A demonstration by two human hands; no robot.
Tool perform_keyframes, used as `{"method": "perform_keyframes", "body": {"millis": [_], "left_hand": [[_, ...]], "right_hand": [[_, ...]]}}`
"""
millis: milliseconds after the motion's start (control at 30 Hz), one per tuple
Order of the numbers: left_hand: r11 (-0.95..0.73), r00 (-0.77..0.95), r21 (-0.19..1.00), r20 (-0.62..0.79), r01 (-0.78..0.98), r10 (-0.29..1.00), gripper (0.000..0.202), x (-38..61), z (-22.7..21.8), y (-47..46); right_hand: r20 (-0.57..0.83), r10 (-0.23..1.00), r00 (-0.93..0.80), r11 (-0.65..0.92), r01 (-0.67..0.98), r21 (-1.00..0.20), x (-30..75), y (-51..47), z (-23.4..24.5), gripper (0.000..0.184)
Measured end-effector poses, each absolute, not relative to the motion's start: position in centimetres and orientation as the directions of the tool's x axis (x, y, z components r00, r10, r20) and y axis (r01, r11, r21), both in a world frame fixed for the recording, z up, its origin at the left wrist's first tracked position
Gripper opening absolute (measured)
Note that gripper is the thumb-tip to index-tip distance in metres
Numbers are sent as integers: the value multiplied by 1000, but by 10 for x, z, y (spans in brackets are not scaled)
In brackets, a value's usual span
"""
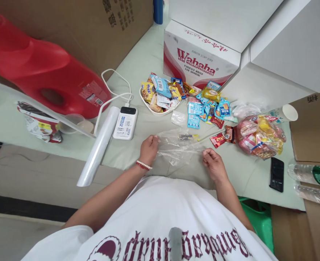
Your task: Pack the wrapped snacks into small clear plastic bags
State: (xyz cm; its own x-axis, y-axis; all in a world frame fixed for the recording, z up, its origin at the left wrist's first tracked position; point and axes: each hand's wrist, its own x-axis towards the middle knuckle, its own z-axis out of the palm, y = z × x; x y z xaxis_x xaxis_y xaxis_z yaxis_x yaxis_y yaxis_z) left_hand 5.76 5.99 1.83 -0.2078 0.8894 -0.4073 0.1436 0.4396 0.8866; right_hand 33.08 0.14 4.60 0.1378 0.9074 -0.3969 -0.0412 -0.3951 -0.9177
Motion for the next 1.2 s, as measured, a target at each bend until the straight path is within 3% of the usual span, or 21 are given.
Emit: {"method": "perform_keyframes", "body": {"millis": [167,300,400,467,533,667,767,933,1067,1200], "left_hand": [[311,-225,803,-224,509,948,37,42,20,43],[131,-236,664,70,736,969,35,44,13,22],[-191,107,606,172,772,979,21,43,7,19],[-409,418,610,138,679,898,29,40,5,25],[-535,600,598,111,597,793,42,37,5,32],[-519,576,494,46,697,816,49,31,8,31],[-489,541,427,1,760,841,61,30,7,16],[-518,562,333,-44,788,826,84,29,5,1],[-502,542,302,-64,811,838,87,23,5,4],[-469,501,287,-47,836,864,98,15,0,6]], "right_hand": [[-531,842,92,-508,-193,-839,354,-15,42,45],[-578,811,93,-567,-120,-815,352,-24,31,47],[-506,856,103,-509,3,-861,350,-24,28,43],[-454,885,100,-463,94,-882,354,-25,28,40],[-411,905,109,-425,176,-888,363,-29,30,39],[-364,922,131,-386,274,-881,387,-49,33,35],[-415,905,90,-424,257,-868,393,-59,37,34],[-479,876,48,-481,133,-867,367,-37,45,69],[-433,901,8,-421,251,-872,367,-12,43,38],[-301,940,158,-340,401,-851,405,18,56,27]]}}
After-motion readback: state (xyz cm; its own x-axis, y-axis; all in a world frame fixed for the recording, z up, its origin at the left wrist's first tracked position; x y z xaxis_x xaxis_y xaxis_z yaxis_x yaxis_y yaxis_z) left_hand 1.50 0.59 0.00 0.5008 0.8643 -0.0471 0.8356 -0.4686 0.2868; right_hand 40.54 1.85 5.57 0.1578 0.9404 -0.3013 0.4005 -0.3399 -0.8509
